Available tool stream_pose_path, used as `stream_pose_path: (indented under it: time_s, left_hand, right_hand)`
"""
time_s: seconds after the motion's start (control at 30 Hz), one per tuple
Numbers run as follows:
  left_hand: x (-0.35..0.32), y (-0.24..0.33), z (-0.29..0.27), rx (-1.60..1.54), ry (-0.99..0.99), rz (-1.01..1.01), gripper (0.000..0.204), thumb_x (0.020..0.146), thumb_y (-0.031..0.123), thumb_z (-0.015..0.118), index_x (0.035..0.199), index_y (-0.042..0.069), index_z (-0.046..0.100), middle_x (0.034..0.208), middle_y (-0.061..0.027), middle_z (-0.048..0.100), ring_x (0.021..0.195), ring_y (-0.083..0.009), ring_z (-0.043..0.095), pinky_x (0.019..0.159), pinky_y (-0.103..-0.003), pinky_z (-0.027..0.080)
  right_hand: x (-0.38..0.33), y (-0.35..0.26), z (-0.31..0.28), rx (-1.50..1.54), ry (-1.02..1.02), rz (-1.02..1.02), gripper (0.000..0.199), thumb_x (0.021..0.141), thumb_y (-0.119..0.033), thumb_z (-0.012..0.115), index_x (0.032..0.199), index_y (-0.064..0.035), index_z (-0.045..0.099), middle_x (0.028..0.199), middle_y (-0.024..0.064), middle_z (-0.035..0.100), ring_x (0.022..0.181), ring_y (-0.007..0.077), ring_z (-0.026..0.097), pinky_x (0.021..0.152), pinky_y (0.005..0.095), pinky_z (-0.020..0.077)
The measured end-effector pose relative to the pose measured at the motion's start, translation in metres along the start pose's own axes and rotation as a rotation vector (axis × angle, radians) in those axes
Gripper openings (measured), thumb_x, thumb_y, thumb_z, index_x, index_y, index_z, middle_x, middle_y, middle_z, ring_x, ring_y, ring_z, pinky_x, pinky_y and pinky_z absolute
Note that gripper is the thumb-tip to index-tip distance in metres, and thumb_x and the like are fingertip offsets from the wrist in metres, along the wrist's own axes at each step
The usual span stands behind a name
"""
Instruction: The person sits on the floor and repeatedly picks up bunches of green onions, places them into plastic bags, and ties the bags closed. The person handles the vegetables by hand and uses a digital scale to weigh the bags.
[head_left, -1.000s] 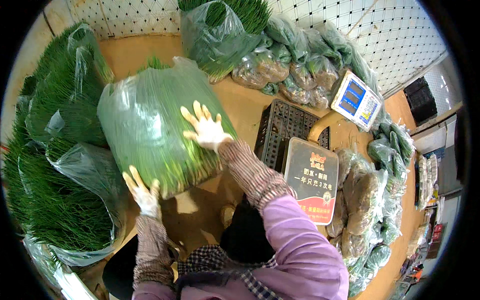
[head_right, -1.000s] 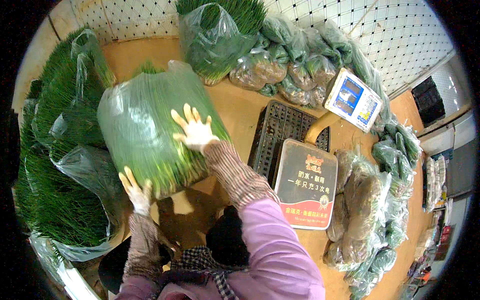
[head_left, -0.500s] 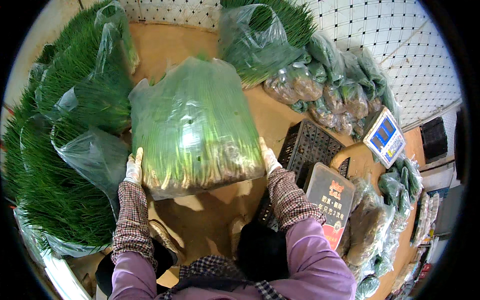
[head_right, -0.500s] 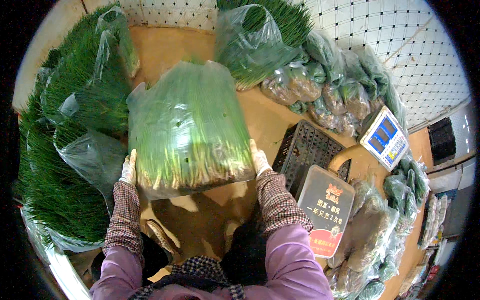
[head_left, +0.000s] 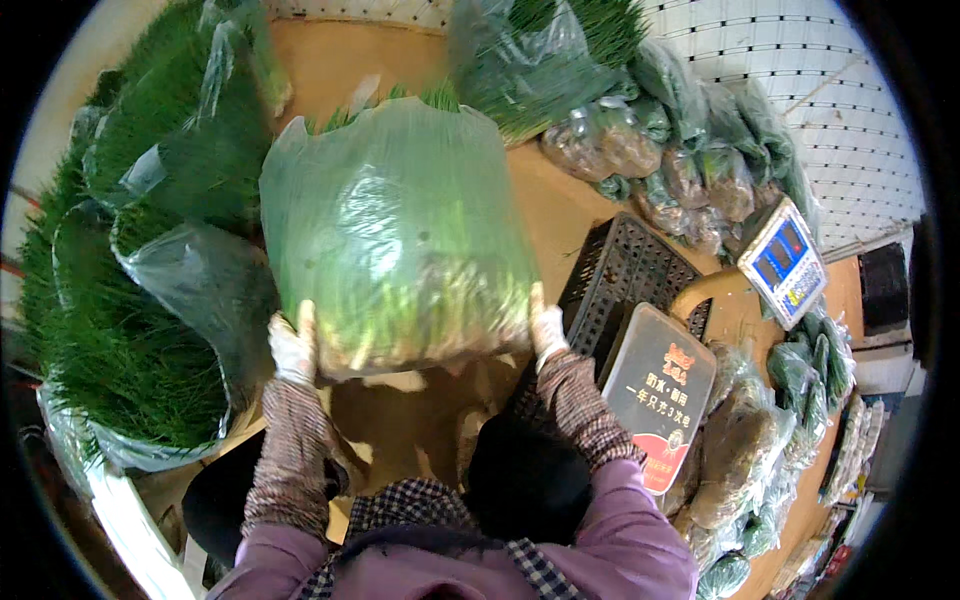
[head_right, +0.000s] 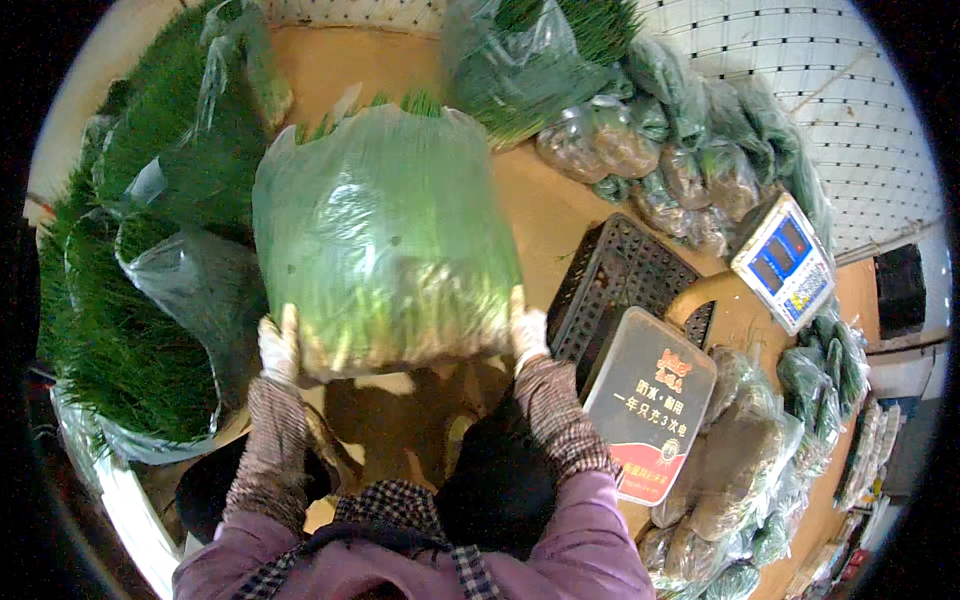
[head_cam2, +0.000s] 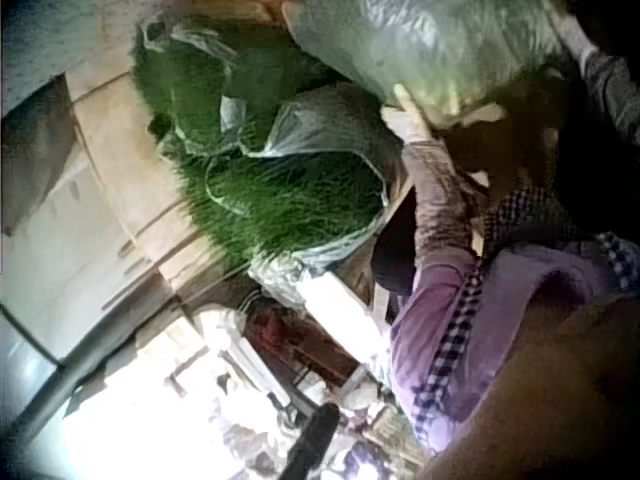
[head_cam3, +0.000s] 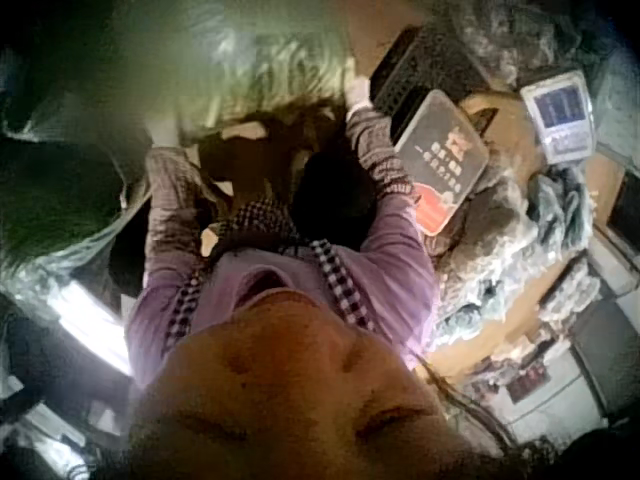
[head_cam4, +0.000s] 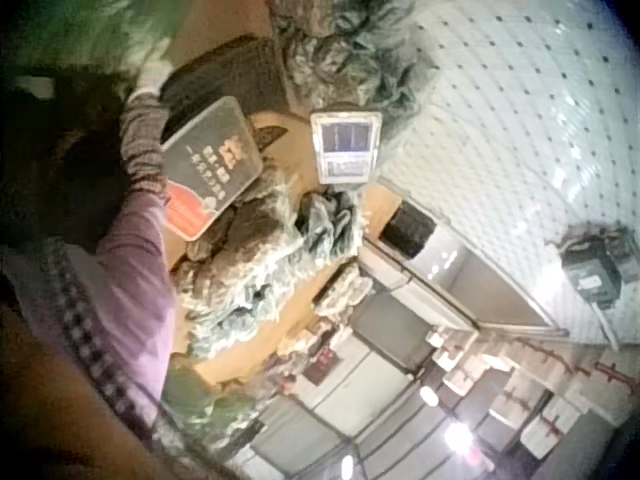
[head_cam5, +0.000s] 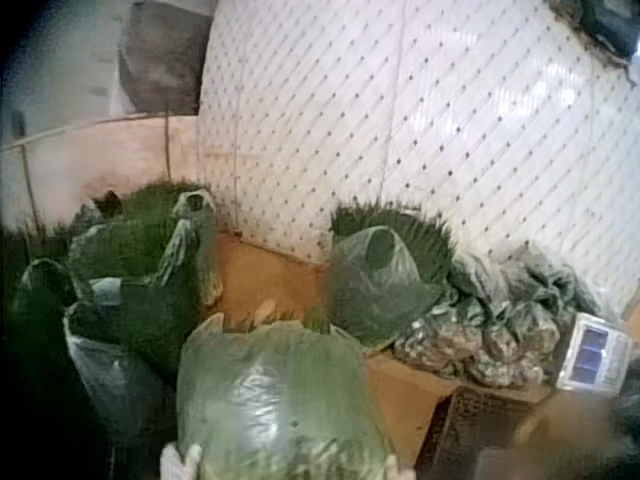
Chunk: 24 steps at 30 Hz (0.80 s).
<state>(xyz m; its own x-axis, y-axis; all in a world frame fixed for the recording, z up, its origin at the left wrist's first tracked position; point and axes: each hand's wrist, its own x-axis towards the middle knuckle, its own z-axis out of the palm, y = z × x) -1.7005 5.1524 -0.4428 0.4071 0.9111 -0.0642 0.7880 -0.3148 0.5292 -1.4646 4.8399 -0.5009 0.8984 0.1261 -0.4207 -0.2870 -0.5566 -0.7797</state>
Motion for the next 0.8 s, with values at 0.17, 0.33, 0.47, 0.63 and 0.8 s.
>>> stream_pose_path:
  time_s: [0.17, 0.33, 0.47, 0.63, 0.8]
  left_hand:
    - [-0.090, -0.004, 0.011, -0.022, -0.095, -0.308, 0.078, 0.082, 0.057, 0.035, 0.129, -0.004, 0.022, 0.133, -0.0191, 0.029, 0.125, -0.0297, 0.024, 0.095, -0.052, 0.025]
    - [-0.031, -0.046, -0.004, -0.190, -0.063, -0.296, 0.069, 0.085, 0.052, 0.033, 0.126, -0.005, 0.028, 0.122, -0.0316, 0.036, 0.112, -0.0407, 0.038, 0.093, -0.042, 0.033]
    - [0.000, -0.054, 0.005, 0.012, -0.074, -0.133, 0.074, 0.084, 0.054, 0.034, 0.130, -0.004, 0.022, 0.120, -0.0278, 0.039, 0.112, -0.0411, 0.037, 0.093, -0.042, 0.031]
    - [-0.008, -0.020, -0.003, 0.058, -0.064, -0.158, 0.072, 0.085, 0.051, 0.034, 0.132, -0.002, 0.020, 0.123, -0.0252, 0.038, 0.113, -0.0391, 0.037, 0.094, -0.044, 0.031]
    - [-0.008, -0.007, 0.001, -0.121, 0.068, -0.059, 0.062, 0.087, 0.039, 0.039, 0.131, -0.002, 0.022, 0.132, -0.0217, 0.031, 0.121, -0.0375, 0.030, 0.100, -0.042, 0.025]
  right_hand:
    - [0.018, -0.033, -0.014, -0.215, 0.037, -0.056, 0.073, 0.081, -0.056, 0.041, 0.102, 0.0139, 0.052, 0.100, 0.0313, 0.053, 0.101, 0.0387, 0.048, 0.087, 0.0353, 0.0363]
    - [-0.068, -0.060, -0.002, -0.514, 0.022, -0.225, 0.059, 0.082, -0.053, 0.042, 0.083, 0.0051, 0.054, 0.082, 0.0275, 0.056, 0.084, 0.0402, 0.053, 0.073, 0.0407, 0.0406]
    - [-0.062, 0.006, -0.007, -0.570, -0.039, -0.199, 0.056, 0.084, -0.050, 0.040, 0.086, 0.0038, 0.056, 0.083, 0.0272, 0.057, 0.084, 0.0404, 0.053, 0.073, 0.0430, 0.0420]
    - [-0.077, -0.136, 0.014, -0.596, 0.053, -0.977, 0.025, 0.076, -0.016, 0.055, 0.097, -0.0019, 0.052, 0.089, 0.0175, 0.054, 0.088, 0.0335, 0.050, 0.079, 0.0403, 0.0407]
    - [-0.070, -0.215, 0.097, -0.982, -0.164, -1.188, 0.036, 0.071, -0.025, 0.060, 0.100, -0.0061, 0.051, 0.099, 0.0133, 0.053, 0.096, 0.0308, 0.048, 0.081, 0.0395, 0.0398]
